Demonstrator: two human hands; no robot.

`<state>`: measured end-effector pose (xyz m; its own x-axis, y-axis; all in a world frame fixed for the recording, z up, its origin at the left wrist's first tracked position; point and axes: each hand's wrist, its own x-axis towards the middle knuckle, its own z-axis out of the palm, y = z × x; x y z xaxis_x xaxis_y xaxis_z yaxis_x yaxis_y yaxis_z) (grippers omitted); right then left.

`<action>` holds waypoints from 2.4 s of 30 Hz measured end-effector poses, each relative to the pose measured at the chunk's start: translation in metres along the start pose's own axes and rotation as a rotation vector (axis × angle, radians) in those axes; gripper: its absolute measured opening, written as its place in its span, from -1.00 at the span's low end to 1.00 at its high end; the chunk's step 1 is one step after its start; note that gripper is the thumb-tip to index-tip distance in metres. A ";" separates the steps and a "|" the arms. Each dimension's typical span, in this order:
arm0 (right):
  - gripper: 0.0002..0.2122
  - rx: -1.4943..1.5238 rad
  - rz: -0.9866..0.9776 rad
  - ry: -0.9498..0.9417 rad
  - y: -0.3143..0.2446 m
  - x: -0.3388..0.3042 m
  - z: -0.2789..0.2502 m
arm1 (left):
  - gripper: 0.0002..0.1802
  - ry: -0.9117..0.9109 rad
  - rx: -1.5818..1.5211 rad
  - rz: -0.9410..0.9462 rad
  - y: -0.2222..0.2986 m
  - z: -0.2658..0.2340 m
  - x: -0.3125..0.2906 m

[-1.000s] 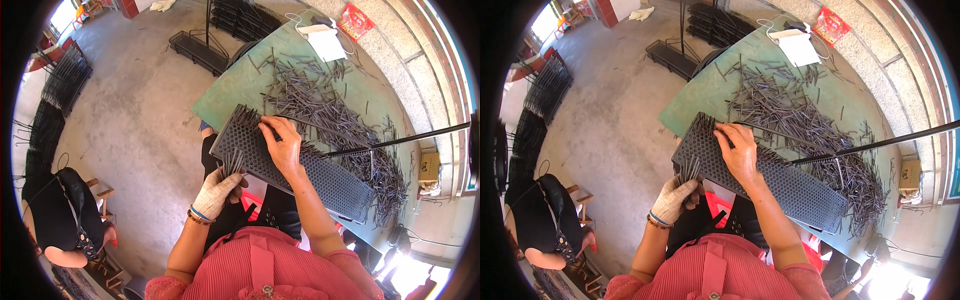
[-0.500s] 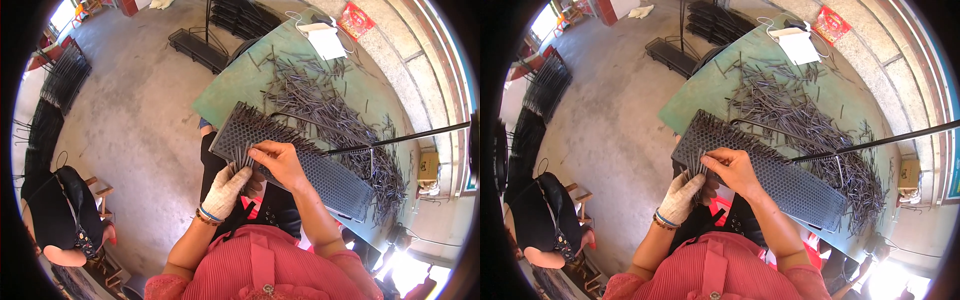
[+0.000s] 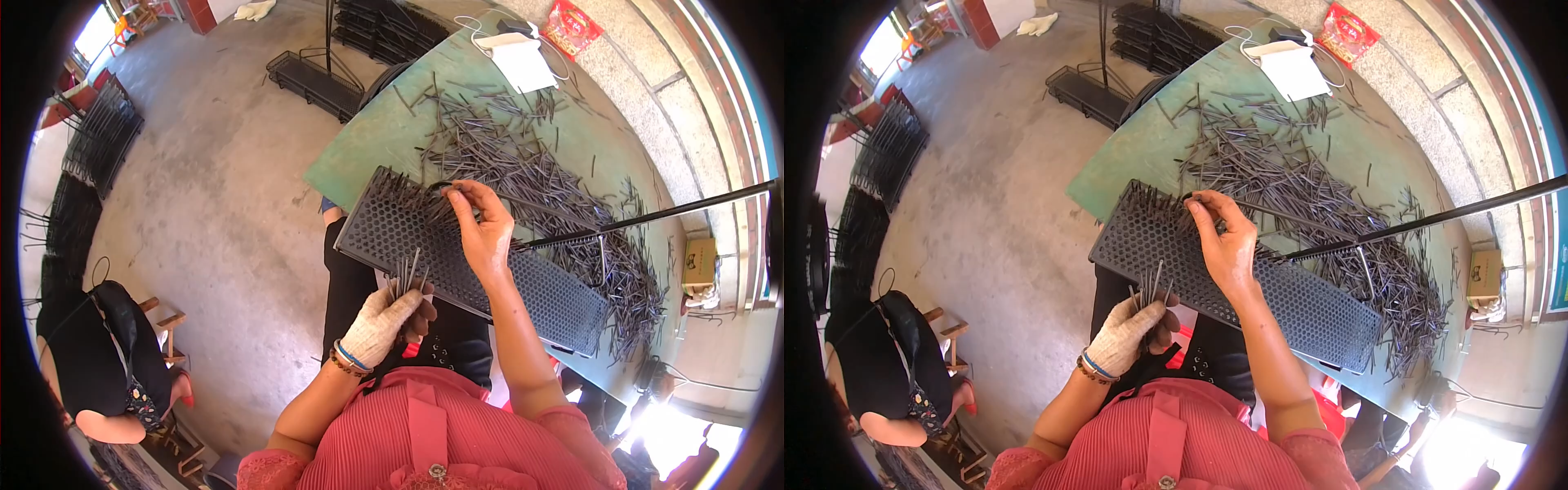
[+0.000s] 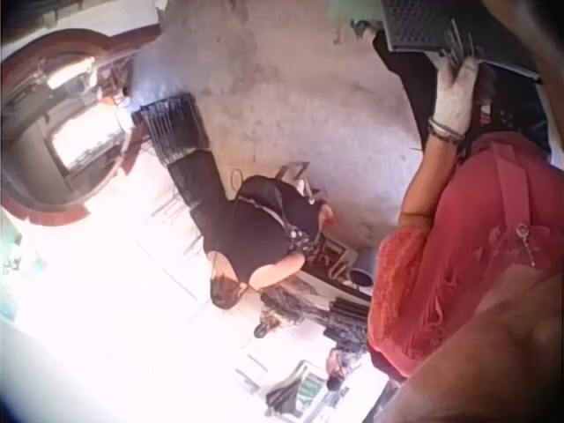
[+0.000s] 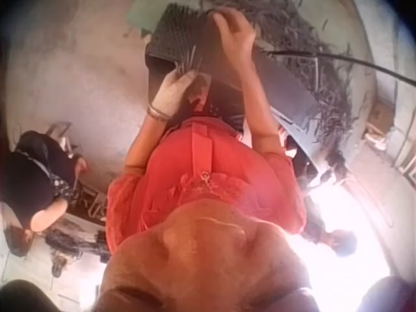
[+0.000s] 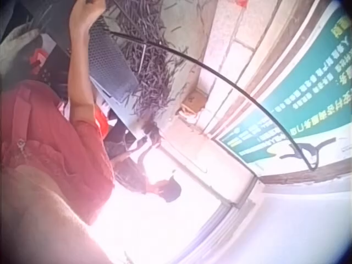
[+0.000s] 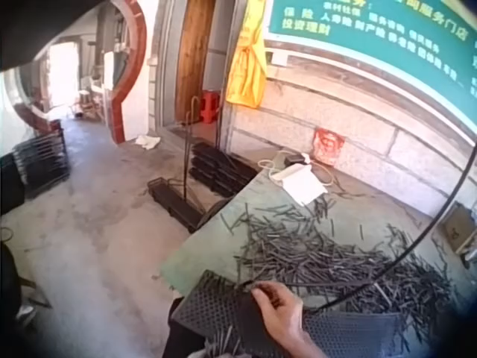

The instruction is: Manually inserting small metal pins into a perforated grid plate.

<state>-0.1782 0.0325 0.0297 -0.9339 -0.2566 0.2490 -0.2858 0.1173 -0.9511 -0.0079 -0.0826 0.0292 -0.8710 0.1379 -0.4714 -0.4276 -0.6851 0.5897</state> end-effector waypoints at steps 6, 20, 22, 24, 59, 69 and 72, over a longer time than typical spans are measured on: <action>-0.83 -0.078 -0.091 -0.047 0.006 0.003 0.000 | -0.68 0.007 0.022 -0.011 0.000 -0.001 0.000; -0.86 0.004 -0.070 -0.022 0.013 -0.005 0.009 | -0.68 0.014 0.059 -0.021 0.003 -0.004 0.000; -0.86 -0.100 -0.153 0.006 0.016 -0.006 0.014 | -0.69 0.011 0.053 -0.021 0.002 -0.005 0.001; -0.84 -0.156 -0.153 0.007 0.013 -0.010 0.015 | -0.69 0.008 0.046 -0.020 0.000 -0.007 0.001; -0.84 -0.467 -0.364 -0.047 -0.016 -0.031 0.000 | -0.66 0.044 -0.094 -0.012 0.006 -0.004 -0.004; -0.79 0.210 0.434 -0.521 -0.021 -0.053 -0.006 | -0.63 -0.046 0.032 0.004 0.008 -0.010 -0.005; -0.81 0.123 0.457 -0.606 -0.021 -0.049 -0.005 | -0.61 -0.056 0.069 0.022 0.005 -0.012 -0.004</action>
<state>-0.1278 0.0469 0.0386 -0.6621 -0.6937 -0.2836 0.1591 0.2396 -0.9577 -0.0039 -0.0953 0.0264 -0.8916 0.1644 -0.4219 -0.4225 -0.6375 0.6443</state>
